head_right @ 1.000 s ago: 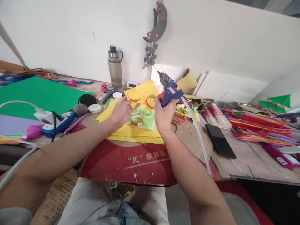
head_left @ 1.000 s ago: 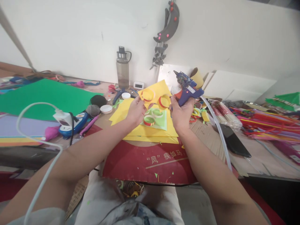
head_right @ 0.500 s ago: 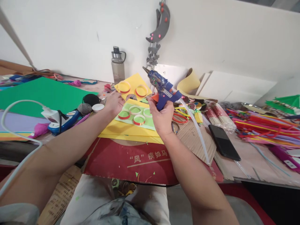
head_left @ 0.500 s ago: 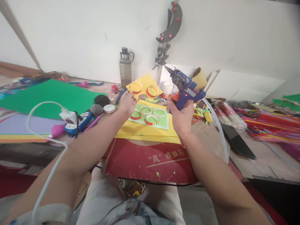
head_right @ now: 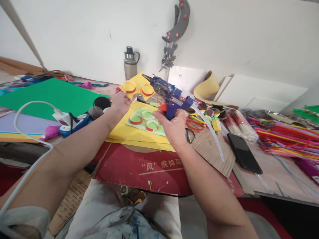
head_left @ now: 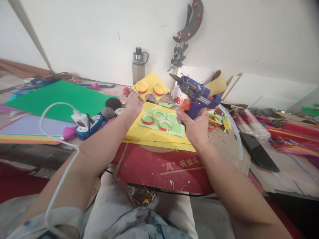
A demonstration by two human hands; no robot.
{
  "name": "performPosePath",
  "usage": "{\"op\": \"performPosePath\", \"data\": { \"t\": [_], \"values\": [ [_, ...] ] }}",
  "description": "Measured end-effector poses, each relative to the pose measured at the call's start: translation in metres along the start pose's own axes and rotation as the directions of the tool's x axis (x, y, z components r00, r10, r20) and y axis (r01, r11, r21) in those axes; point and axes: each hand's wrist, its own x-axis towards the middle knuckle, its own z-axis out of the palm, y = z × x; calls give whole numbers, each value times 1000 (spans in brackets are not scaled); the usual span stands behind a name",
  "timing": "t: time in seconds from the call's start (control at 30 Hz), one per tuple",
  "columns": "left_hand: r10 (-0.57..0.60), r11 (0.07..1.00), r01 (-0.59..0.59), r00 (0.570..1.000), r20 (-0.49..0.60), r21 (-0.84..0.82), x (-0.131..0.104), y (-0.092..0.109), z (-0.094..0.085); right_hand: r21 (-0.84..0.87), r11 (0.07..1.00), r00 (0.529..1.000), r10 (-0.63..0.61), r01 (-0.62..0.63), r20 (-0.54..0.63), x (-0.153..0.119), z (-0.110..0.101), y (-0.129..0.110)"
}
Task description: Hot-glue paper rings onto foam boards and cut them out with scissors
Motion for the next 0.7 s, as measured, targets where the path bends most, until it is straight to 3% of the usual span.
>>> {"op": "performPosePath", "data": {
  "t": [0.2, 0.43, 0.7],
  "values": [
    [-15, 1000, 14, 999, 32, 16, -3, -3, 0, 79, 995, 997, 61, -64, 39, 0, -1, 7],
    [-2, 999, 0, 999, 47, 35, -1, -8, -2, 164, 975, 985, 134, -151, 108, -2, 5, -4],
    [-18, 1000, 18, 998, 62, 7, 0, -8, -4, 255, 951, 984, 156, -174, 90, -2, 9, -9]
  ]
}}
